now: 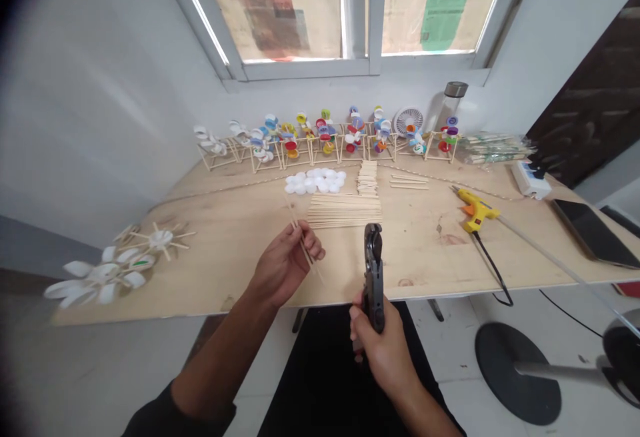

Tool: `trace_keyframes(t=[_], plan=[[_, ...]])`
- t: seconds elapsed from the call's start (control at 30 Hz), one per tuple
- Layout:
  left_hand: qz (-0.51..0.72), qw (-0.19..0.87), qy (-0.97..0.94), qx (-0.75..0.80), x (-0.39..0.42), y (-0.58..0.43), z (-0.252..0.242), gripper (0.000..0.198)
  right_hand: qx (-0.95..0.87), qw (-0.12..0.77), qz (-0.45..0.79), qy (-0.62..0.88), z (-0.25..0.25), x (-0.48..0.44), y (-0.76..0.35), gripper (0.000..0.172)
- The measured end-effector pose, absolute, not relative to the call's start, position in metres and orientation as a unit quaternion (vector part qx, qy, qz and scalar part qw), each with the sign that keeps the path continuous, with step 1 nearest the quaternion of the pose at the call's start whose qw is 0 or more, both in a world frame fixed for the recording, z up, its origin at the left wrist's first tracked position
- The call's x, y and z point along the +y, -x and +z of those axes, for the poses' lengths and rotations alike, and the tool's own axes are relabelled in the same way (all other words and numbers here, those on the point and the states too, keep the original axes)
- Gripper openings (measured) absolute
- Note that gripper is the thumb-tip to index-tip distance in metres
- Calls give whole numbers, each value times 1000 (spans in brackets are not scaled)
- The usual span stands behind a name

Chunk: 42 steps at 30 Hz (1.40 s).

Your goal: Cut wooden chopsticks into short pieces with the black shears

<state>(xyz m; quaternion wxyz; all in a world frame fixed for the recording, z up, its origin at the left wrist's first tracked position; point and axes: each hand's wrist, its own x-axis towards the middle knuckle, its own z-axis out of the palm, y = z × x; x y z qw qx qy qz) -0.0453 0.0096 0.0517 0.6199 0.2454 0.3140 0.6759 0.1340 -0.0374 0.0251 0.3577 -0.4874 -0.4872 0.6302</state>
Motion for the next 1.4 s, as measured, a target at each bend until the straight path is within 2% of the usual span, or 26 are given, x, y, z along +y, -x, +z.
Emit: trace_keyframes(t=[0.3, 0.63, 1.03, 1.23, 1.4], plan=[[708, 627, -181, 271, -5, 17, 50, 3, -470, 414, 616, 477, 34, -25, -107, 26], [702, 628, -161, 296, -12, 2, 49, 6, -460, 416, 631, 465, 30, -26, -103, 23], [674, 652, -164, 307, -16, -3, 51, 10, -361, 464, 679, 440, 23, -34, -104, 20], [684, 638, -180, 305, -17, -6, 49, 9, -297, 437, 698, 484, 27, -35, -100, 23], [643, 645, -221, 350, -18, -3, 44, 19, -309, 413, 697, 497, 27, -38, -100, 27]])
